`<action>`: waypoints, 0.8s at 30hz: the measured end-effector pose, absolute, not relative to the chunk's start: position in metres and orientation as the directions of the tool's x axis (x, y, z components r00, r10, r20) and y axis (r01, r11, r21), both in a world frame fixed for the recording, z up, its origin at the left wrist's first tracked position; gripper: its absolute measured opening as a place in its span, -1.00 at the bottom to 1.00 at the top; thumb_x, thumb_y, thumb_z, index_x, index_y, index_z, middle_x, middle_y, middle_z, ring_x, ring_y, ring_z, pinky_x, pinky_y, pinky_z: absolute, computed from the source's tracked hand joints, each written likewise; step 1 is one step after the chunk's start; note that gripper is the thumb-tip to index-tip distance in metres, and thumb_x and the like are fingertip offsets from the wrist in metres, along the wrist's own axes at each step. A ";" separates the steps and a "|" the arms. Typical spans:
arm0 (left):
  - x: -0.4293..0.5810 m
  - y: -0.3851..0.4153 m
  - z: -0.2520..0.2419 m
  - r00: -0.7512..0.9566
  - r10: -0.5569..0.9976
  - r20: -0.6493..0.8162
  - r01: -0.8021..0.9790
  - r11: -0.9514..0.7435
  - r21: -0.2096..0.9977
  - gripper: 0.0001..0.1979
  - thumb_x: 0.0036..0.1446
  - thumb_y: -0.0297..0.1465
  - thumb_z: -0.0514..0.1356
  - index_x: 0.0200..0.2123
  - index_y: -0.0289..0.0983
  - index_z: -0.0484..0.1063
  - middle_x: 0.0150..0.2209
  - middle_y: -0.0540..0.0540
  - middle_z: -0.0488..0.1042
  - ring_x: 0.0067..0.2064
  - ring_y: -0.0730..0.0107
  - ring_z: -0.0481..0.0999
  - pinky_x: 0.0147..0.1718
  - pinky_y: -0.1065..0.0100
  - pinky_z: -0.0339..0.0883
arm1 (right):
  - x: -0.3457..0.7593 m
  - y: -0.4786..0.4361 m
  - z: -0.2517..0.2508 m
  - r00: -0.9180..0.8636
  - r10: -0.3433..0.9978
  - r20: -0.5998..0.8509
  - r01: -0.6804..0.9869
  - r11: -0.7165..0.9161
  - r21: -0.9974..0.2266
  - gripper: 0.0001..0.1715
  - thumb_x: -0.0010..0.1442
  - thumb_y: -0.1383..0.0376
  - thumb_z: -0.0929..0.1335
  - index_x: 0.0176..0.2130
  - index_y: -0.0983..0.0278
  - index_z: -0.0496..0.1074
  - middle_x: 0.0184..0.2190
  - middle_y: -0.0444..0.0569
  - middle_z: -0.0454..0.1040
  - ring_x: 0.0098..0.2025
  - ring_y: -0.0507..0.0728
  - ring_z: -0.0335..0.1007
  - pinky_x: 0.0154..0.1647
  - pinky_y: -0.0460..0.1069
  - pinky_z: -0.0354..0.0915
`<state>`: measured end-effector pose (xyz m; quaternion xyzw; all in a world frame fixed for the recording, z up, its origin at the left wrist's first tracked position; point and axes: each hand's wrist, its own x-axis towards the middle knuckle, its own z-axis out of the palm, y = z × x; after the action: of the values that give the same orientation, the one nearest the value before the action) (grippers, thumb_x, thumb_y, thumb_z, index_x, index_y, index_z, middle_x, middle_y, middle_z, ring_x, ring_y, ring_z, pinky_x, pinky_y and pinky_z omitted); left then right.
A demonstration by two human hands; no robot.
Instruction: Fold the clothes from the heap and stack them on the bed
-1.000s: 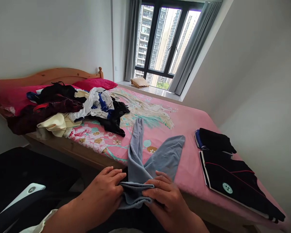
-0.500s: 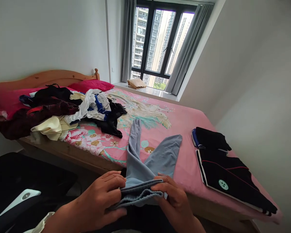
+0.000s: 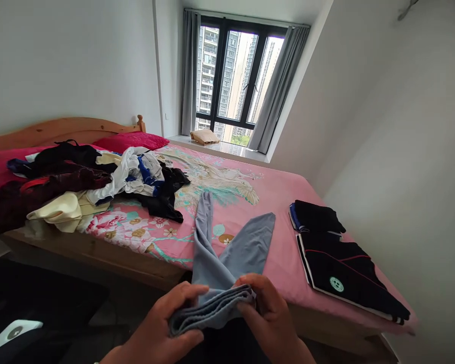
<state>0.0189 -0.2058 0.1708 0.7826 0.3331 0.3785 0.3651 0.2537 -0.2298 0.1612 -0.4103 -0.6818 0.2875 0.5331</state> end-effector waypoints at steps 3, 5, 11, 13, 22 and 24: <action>0.022 -0.207 0.188 0.639 0.724 0.260 0.344 -0.571 0.746 -0.68 0.00 -0.56 0.11 -0.15 -0.18 0.41 -0.31 -0.03 0.43 -0.31 0.44 0.46 -0.31 0.47 0.40 | 0.258 -0.231 0.163 -0.168 0.863 0.477 0.352 0.504 -0.789 -0.54 0.19 0.40 0.30 0.08 0.15 0.27 -0.15 -0.05 0.47 -0.14 0.06 0.43 -0.10 -0.06 0.36; 0.026 -0.207 0.194 0.627 0.737 0.253 0.438 -0.602 0.668 -0.67 -0.02 -0.59 0.10 -0.17 -0.18 0.40 -0.20 -0.07 0.44 -0.21 0.39 0.47 -0.21 0.43 0.39 | 0.259 -0.232 0.165 -0.204 0.848 0.489 0.408 0.527 -0.746 -0.65 0.19 0.39 0.30 -0.01 0.16 0.34 -0.14 -0.05 0.46 -0.10 0.06 0.41 -0.07 -0.08 0.34; 0.048 -0.204 0.191 0.651 0.728 0.217 0.497 -0.624 0.603 -0.70 0.03 -0.52 0.14 -0.14 -0.15 0.39 -0.26 -0.02 0.51 -0.28 0.39 0.51 -0.27 0.44 0.39 | 0.255 -0.226 0.173 -0.284 0.843 0.456 0.405 0.537 -0.740 -0.72 0.22 0.40 0.26 -0.07 0.16 0.32 -0.17 -0.08 0.44 -0.09 0.04 0.37 0.00 -0.06 0.30; 0.054 -0.200 0.190 0.651 0.735 0.189 0.491 -0.597 0.634 -0.80 0.10 -0.52 0.07 -0.25 -0.19 0.41 -0.36 0.00 0.51 -0.36 0.43 0.51 -0.34 0.48 0.38 | 0.255 -0.223 0.170 -0.212 0.821 0.531 0.463 0.563 -0.685 -0.70 0.21 0.40 0.26 -0.05 0.18 0.31 -0.16 -0.05 0.43 -0.06 0.07 0.35 0.05 0.00 0.27; 0.067 -0.199 0.179 0.507 0.819 0.270 0.537 -0.544 0.644 -0.72 0.15 -0.47 0.05 -0.08 -0.18 0.40 -0.22 -0.09 0.55 -0.21 0.35 0.56 -0.22 0.42 0.43 | 0.221 -0.260 0.115 0.146 0.940 0.308 0.281 0.259 -0.924 -0.48 0.16 -0.01 0.30 0.01 0.23 0.32 -0.28 0.01 0.46 -0.35 0.08 0.41 -0.46 -0.12 0.35; 0.074 -0.206 0.171 0.562 0.785 0.261 0.533 -0.585 0.611 -0.62 0.09 -0.51 0.07 -0.01 -0.17 0.38 -0.20 -0.11 0.54 -0.21 0.33 0.57 -0.23 0.42 0.45 | 0.207 -0.268 0.101 0.193 0.945 0.265 0.124 0.245 -0.962 -0.27 0.17 -0.11 0.23 0.16 0.26 0.18 -0.10 0.11 0.45 -0.14 0.18 0.45 -0.26 -0.03 0.43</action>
<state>0.0742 -0.2059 0.1707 0.8507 0.3873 0.2626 0.2395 0.2068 -0.2684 0.1010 -0.5045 -0.5295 0.3509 0.5848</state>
